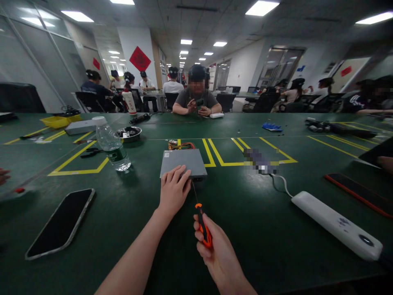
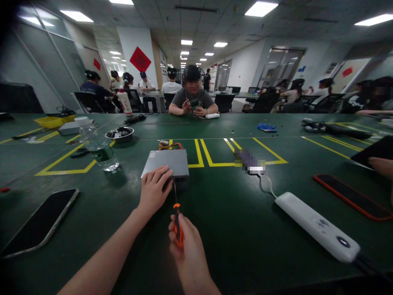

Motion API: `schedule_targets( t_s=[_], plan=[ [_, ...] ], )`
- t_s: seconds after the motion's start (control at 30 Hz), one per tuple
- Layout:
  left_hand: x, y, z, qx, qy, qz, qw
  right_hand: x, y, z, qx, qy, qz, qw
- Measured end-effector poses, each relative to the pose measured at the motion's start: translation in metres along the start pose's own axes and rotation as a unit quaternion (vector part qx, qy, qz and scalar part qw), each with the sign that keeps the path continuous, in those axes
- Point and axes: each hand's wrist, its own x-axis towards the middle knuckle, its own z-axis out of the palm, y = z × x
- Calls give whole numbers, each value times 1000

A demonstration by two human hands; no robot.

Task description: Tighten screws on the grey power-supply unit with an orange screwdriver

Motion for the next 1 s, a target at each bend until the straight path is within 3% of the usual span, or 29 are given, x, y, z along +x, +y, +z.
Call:
schedule_targets(
  t_s=[0.23, 0.43, 0.63, 0.67, 0.73, 0.83, 0.93, 1.0],
  plan=[
    [0, 0, 0, 0, -1, 1, 1000, -1, -6, 8, -26, 11, -37, 999],
    [1, 1, -1, 2, -1, 0, 1000, -1, -11, 13, -26, -4, -11, 1000],
    [1, 1, -1, 4, -2, 3, 1000, -3, -3, 8, -114, -24, -63, 991],
    [1, 0, 0, 5, -2, 5, 1000, -3, -1, 4, -180, -31, -116, 976],
    [1, 0, 0, 7, -3, 7, 1000, -5, 0, -7, -324, -36, -257, 910],
    [1, 0, 0, 9, -6, 9, 1000, -11, -5, -22, -471, 2, -426, 773],
    [1, 2, -1, 12, 2, 7, 1000, -15, -22, -31, -543, 36, -551, 633],
    [1, 2, -2, 15, 7, 7, 1000, -16, -36, -34, -562, 56, -599, 569]
  ],
)
